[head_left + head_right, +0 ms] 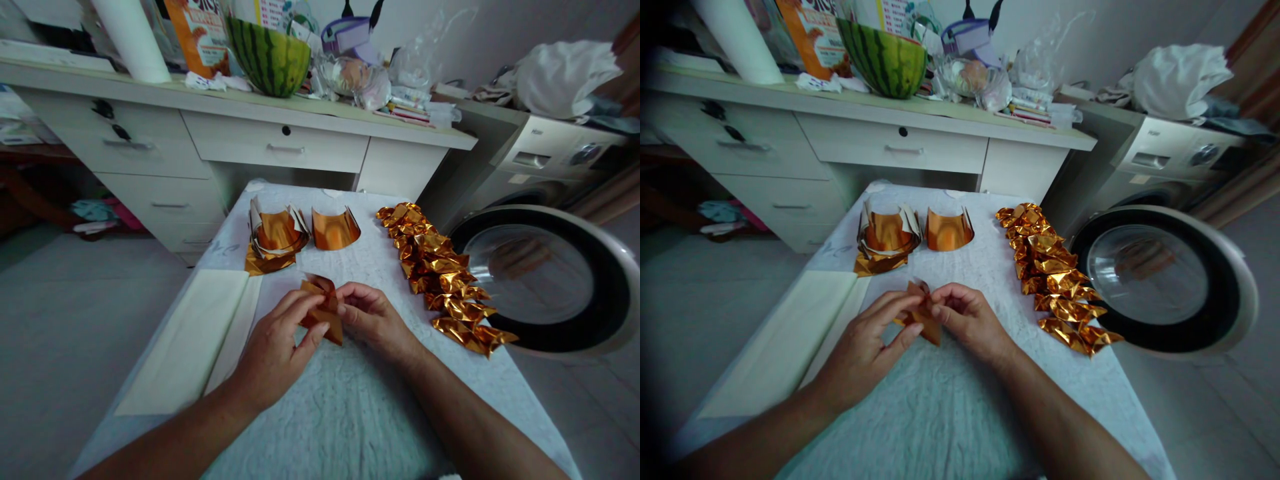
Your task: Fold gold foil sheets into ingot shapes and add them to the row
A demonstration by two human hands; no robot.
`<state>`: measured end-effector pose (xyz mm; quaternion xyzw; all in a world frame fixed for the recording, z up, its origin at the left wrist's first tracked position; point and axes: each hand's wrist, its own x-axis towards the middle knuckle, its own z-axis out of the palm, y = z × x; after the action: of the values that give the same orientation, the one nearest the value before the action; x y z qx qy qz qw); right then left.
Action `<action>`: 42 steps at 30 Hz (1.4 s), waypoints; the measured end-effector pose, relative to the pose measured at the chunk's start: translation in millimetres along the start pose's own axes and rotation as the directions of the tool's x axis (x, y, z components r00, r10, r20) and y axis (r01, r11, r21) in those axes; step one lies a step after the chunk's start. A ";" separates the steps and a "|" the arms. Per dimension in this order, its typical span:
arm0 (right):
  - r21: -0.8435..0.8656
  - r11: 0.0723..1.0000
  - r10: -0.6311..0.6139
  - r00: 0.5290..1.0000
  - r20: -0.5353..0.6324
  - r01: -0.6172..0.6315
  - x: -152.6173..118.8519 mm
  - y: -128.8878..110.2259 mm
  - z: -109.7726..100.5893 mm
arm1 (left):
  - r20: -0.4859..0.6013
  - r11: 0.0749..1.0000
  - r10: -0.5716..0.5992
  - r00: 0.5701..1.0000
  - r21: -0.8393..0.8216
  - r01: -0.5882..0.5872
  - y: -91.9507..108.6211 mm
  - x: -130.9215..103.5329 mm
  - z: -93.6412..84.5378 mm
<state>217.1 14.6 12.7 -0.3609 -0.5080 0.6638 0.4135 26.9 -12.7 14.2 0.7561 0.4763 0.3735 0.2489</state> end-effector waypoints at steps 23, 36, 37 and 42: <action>-0.074 0.996 0.047 0.990 -0.134 -0.057 5.2 12.2 -1.6 | -0.061 0.753 -0.444 0.894 -0.566 0.335 -4.3 8.5 -12.5; -0.156 0.986 0.026 0.989 -0.146 -0.049 5.7 10.7 -3.1 | 0.007 0.739 -0.475 0.880 -0.539 0.403 -21.4 12.2 -8.2; -0.234 0.971 0.009 0.984 -0.178 -0.051 5.9 11.2 -4.8 | 0.009 0.755 -0.466 0.885 -0.517 0.403 -22.5 12.1 -6.9; -0.563 0.822 -0.072 0.964 -0.257 -0.089 7.1 11.4 -10.9 | -0.033 0.872 -0.411 0.911 -0.304 0.383 -23.0 10.3 -1.2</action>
<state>221.9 23.5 -1.2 -0.5561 -0.6208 0.4289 0.3483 16.4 6.4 1.4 0.5782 0.5727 0.4163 0.4054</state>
